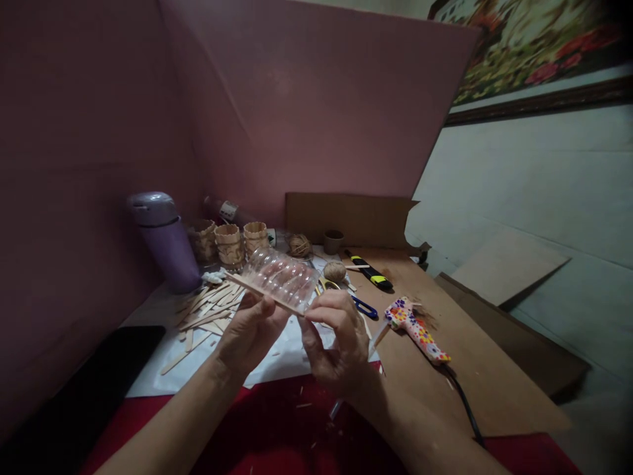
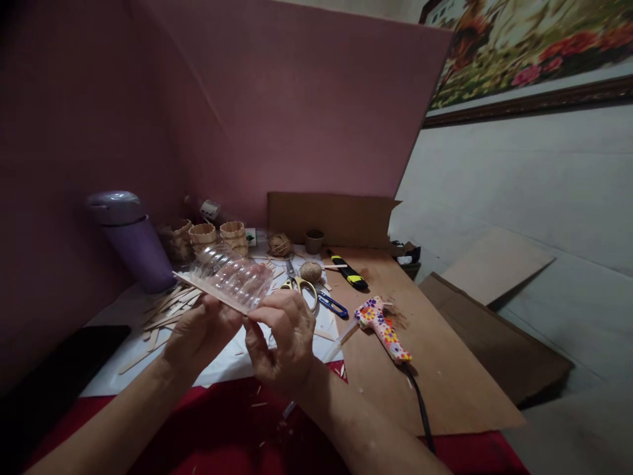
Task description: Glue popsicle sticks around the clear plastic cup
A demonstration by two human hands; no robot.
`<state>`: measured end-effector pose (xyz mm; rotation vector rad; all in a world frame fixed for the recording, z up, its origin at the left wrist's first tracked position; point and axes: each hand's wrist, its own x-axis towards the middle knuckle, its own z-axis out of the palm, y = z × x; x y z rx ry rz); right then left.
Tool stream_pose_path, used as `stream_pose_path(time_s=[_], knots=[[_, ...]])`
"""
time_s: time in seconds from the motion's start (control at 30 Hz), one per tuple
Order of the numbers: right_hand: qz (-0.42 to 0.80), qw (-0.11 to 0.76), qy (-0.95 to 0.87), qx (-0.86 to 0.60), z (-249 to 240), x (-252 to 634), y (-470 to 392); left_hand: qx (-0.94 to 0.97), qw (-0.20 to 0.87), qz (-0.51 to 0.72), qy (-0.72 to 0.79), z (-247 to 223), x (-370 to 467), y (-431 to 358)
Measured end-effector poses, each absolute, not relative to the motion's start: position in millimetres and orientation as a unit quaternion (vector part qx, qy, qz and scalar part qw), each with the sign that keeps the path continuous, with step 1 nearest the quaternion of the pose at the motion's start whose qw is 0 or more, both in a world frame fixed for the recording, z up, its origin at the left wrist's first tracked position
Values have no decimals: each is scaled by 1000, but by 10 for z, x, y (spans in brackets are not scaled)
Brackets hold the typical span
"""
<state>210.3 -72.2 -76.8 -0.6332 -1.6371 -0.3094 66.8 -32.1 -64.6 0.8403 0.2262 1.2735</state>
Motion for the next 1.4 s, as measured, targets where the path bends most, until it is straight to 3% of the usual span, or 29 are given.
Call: stream_pose_path(time_s=[0.43,0.9,1.4], knots=[[-123,638,-706,-280,-718,2082,-750,369,704,592,133,-613,660,-348],[255,668,-568,-408,-774,1966,-627,318,673,623,240,-645,732,-249],[403,661,-486,-405,-765,1976,-535,311,669,615,279,-656,760,-225]])
